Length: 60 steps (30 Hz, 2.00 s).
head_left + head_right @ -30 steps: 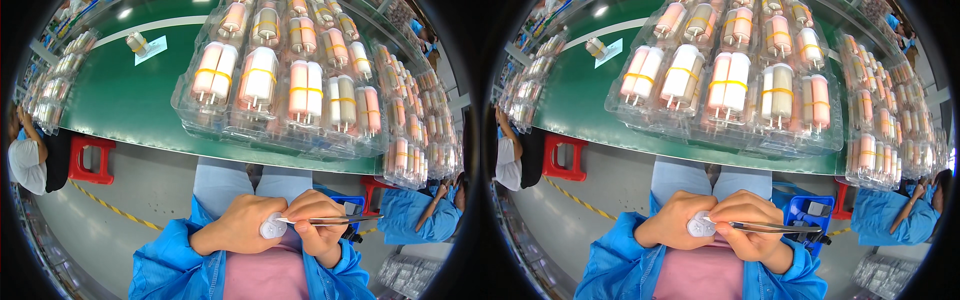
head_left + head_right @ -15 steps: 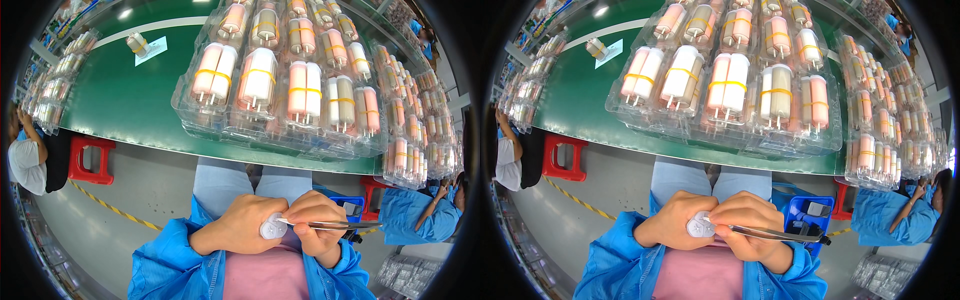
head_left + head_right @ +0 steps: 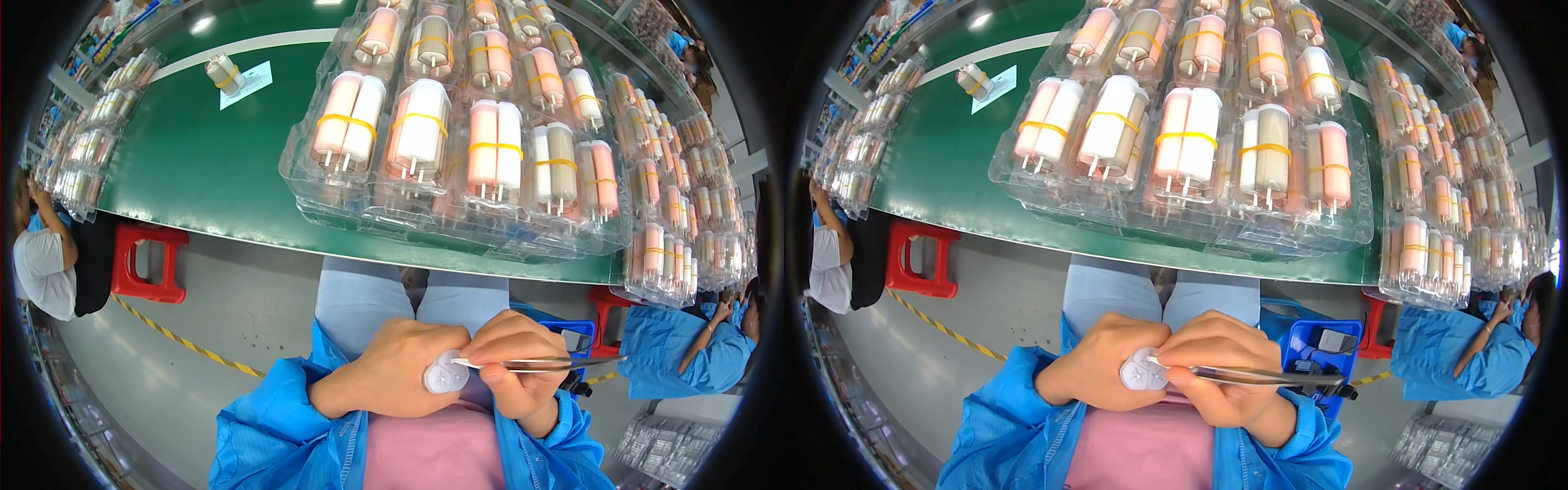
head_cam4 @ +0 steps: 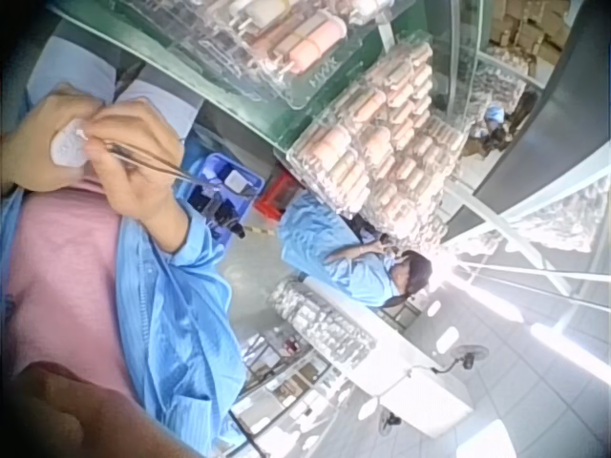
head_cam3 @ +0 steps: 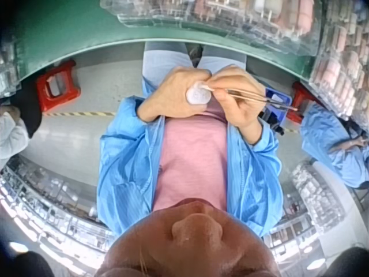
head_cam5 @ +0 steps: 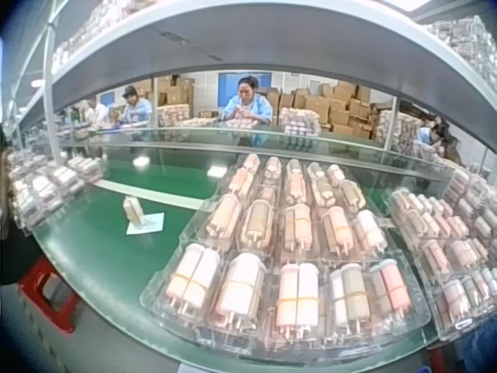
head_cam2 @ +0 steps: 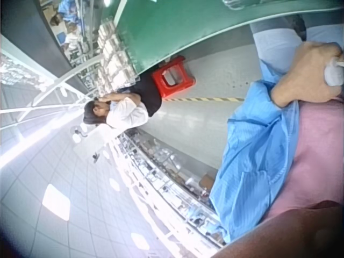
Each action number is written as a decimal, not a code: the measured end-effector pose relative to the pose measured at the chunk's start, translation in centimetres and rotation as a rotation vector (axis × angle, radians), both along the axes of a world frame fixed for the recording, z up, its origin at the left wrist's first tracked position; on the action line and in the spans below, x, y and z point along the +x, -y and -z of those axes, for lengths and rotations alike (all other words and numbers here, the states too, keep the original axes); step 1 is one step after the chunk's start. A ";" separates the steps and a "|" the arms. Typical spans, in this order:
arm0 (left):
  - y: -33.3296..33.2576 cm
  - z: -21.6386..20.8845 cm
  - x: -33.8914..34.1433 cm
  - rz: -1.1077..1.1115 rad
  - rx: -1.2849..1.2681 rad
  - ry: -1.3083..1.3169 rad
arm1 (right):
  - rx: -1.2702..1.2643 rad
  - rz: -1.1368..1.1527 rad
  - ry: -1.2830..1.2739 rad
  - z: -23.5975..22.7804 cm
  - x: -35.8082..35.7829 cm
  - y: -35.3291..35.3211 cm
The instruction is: Using tweezers and a small tool to assemble or inspect small cylindrical electronic components at a factory workstation.
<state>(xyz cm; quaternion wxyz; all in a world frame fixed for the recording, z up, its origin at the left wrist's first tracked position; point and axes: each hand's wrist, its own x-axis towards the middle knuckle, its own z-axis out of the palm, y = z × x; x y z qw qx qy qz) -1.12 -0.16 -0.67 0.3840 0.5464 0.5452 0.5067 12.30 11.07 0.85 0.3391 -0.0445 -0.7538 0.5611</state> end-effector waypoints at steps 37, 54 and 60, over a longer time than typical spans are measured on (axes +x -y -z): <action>0.4 0.2 0.6 -0.030 -0.025 -0.090 | 0.117 -0.031 0.220 -2.7 -0.2 -0.1; 0.3 0.2 0.2 0.044 0.030 0.135 | -0.088 -0.041 -0.023 -0.5 0.0 0.1; 0.3 0.3 0.2 0.033 0.045 0.142 | -0.040 -0.049 -0.021 -0.6 -0.2 0.0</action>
